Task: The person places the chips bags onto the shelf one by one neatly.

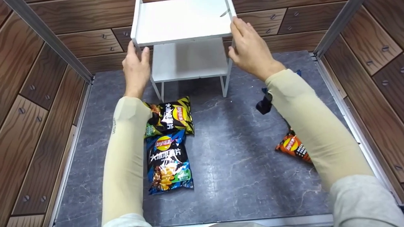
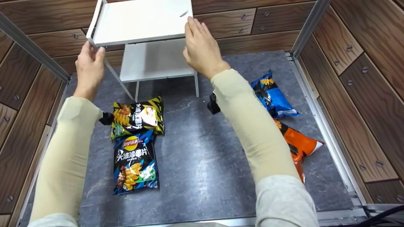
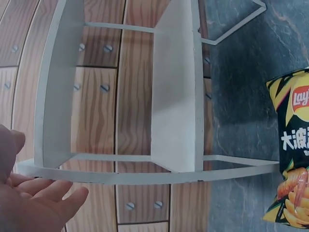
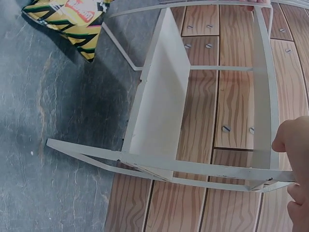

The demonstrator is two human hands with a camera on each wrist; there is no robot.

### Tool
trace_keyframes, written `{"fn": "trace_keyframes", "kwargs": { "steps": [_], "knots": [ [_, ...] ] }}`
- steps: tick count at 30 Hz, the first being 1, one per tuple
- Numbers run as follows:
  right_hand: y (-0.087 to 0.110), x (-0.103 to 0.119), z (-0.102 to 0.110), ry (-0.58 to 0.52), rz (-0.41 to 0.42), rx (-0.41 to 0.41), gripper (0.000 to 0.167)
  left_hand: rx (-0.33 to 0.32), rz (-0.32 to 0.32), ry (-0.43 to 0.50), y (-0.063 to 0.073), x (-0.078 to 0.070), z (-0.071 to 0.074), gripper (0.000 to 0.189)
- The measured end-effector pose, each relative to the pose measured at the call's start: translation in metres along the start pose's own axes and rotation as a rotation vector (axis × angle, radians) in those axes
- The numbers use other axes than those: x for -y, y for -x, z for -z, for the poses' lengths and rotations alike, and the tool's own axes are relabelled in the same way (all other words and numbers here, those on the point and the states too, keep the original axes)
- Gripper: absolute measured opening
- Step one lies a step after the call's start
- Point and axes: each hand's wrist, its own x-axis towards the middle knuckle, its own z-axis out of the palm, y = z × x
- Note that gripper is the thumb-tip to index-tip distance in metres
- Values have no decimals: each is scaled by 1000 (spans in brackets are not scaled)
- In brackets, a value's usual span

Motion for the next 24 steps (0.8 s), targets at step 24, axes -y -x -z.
{"fn": "trace_keyframes", "kwargs": {
  "steps": [24],
  "knots": [
    [39,-39,3,55,-38,-116,66,51,-109,0,12,-17,-39,64]
  ]
}}
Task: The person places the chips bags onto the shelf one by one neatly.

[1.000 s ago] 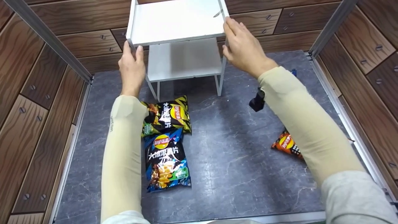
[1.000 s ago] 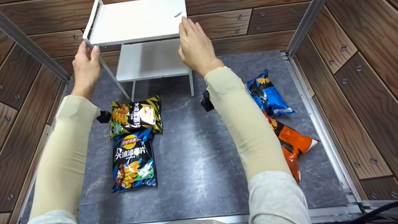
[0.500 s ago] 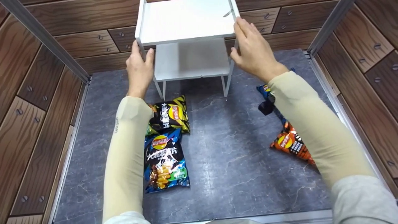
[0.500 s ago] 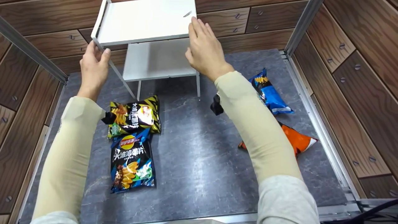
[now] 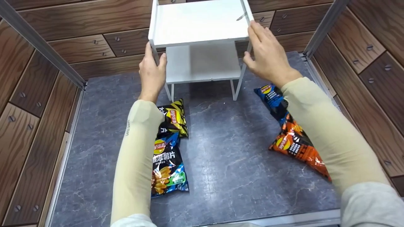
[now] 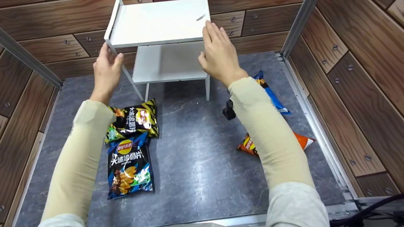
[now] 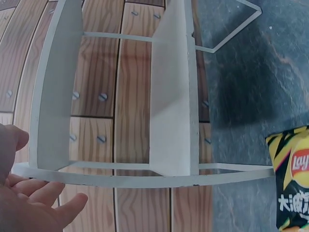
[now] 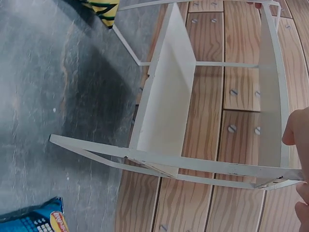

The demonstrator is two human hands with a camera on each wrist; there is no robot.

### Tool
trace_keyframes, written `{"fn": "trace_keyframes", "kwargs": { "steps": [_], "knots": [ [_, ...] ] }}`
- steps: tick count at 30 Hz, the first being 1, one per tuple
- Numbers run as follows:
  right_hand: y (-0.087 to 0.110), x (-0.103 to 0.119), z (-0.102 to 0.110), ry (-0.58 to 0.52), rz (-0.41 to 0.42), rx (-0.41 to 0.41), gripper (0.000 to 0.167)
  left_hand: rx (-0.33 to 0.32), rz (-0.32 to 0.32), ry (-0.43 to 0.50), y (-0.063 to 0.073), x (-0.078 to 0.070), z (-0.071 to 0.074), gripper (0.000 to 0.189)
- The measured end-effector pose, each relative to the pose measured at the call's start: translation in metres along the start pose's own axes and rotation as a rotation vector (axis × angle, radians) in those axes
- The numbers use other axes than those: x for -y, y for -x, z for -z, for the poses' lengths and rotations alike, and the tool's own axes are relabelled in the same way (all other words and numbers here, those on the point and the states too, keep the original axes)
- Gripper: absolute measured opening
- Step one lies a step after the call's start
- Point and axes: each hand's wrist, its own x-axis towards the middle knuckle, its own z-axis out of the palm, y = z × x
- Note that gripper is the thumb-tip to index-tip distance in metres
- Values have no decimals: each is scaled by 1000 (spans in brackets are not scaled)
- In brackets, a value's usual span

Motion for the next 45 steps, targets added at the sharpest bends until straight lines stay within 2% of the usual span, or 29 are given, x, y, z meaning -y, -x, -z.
{"fn": "trace_keyframes", "kwargs": {
  "steps": [9,16,26,29,33,38,42,45],
  "knots": [
    [7,-13,2,24,-30,0,66,25,-5,13,-1,-8,-14,62],
    [14,-24,3,31,-48,-31,66,51,-6,7,3,-16,-24,65],
    [24,-36,2,17,-39,-99,63,56,-66,34,11,-19,-30,61],
    [29,-39,3,13,-42,-119,62,65,-95,51,15,-20,-31,60],
    [35,-43,4,-5,-41,-148,61,53,-178,55,20,-20,-33,58],
    [42,-46,8,-64,-42,-203,60,37,-283,-19,26,-22,-36,56],
    [46,-44,9,-120,-66,-237,60,-14,-348,-75,27,-24,-35,49],
    [47,-41,8,-152,-82,-256,60,-52,-370,-86,25,-24,-33,44]
  ]
}}
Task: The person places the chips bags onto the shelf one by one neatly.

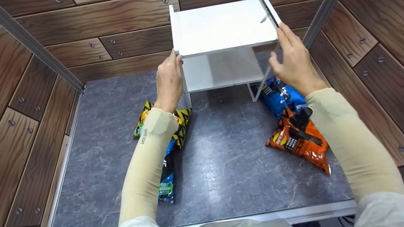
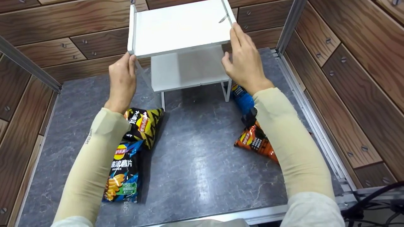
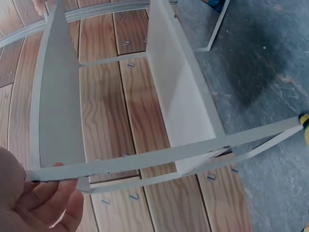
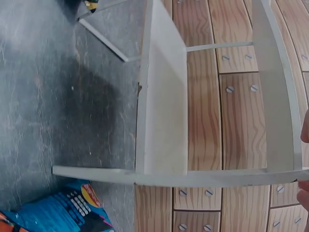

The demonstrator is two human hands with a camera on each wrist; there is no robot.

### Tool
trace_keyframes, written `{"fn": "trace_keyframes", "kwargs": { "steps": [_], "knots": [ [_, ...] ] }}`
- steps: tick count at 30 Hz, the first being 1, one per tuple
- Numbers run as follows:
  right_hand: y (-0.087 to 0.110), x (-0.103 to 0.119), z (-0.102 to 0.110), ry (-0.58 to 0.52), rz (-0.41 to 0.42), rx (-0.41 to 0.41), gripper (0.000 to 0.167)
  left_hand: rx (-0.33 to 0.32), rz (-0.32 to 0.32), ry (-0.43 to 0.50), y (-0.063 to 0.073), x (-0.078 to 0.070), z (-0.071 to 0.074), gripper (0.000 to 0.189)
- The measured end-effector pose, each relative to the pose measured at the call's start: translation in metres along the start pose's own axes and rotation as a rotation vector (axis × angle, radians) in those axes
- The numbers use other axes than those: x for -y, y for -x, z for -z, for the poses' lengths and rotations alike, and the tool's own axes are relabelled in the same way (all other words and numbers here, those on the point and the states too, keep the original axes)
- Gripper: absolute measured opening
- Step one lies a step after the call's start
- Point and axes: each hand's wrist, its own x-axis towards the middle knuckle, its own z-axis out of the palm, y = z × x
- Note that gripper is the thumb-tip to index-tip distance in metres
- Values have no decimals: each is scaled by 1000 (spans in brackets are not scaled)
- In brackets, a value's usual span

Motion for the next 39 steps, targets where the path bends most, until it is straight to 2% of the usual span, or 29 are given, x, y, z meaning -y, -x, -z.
{"fn": "trace_keyframes", "kwargs": {
  "steps": [5,11,21,30,39],
  "knots": [
    [-1,6,-3,-41,-13,-15,59,10,11,-31,-4,3,7,40],
    [6,12,-1,-74,-15,-17,58,46,23,-38,-1,7,15,38],
    [19,14,5,-93,13,-81,56,57,-18,-41,9,1,22,37],
    [30,17,10,-110,16,-89,56,51,-60,-29,20,-1,26,37],
    [38,14,11,-79,19,-101,58,27,-101,-74,26,-4,22,37]
  ]
}}
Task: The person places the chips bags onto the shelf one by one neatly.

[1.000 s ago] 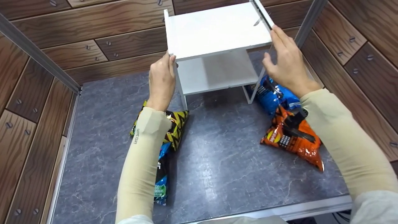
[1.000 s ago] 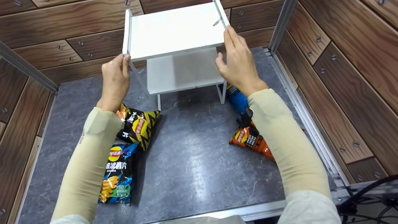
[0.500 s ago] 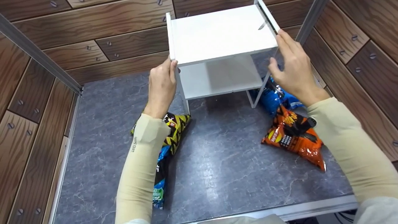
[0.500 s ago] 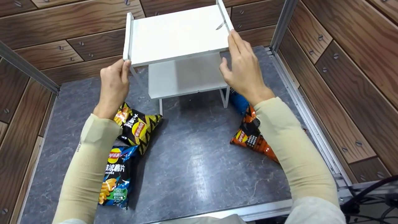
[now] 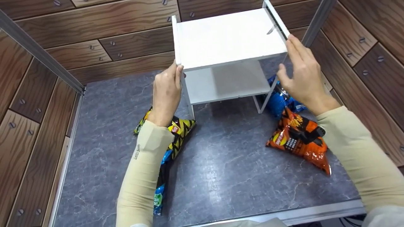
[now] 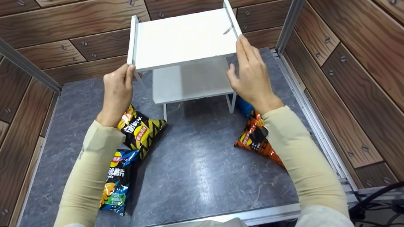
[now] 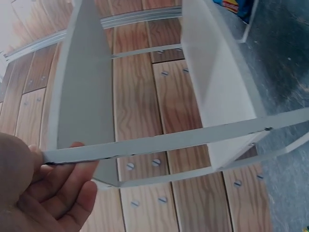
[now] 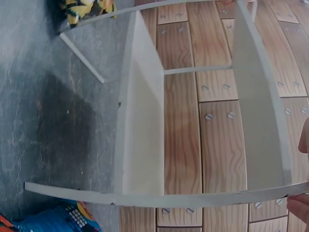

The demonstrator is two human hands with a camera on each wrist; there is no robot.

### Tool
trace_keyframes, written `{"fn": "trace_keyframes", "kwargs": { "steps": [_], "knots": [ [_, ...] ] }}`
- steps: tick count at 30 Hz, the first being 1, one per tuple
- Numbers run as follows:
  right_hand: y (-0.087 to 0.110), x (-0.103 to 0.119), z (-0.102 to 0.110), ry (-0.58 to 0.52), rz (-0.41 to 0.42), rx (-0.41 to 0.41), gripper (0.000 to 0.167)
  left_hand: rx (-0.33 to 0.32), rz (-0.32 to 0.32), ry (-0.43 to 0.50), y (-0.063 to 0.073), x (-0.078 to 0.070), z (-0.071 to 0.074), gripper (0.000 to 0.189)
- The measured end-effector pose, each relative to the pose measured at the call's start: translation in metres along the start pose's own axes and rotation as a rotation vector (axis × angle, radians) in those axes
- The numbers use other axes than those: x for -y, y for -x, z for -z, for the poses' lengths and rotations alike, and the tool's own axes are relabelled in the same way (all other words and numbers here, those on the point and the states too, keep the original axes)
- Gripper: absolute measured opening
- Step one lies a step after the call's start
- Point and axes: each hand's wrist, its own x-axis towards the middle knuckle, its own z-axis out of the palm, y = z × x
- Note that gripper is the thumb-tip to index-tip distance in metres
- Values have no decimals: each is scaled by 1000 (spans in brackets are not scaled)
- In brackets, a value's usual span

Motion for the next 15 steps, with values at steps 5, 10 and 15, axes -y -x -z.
{"fn": "trace_keyframes", "kwargs": {
  "steps": [5,10,15],
  "knots": [
    [2,-6,-4,34,27,-41,58,-11,-14,21,1,1,-4,40],
    [1,-7,-9,31,50,-69,57,-21,-17,25,2,5,-4,39],
    [3,-7,-12,22,49,-85,56,16,-47,70,7,10,-3,42]
  ]
}}
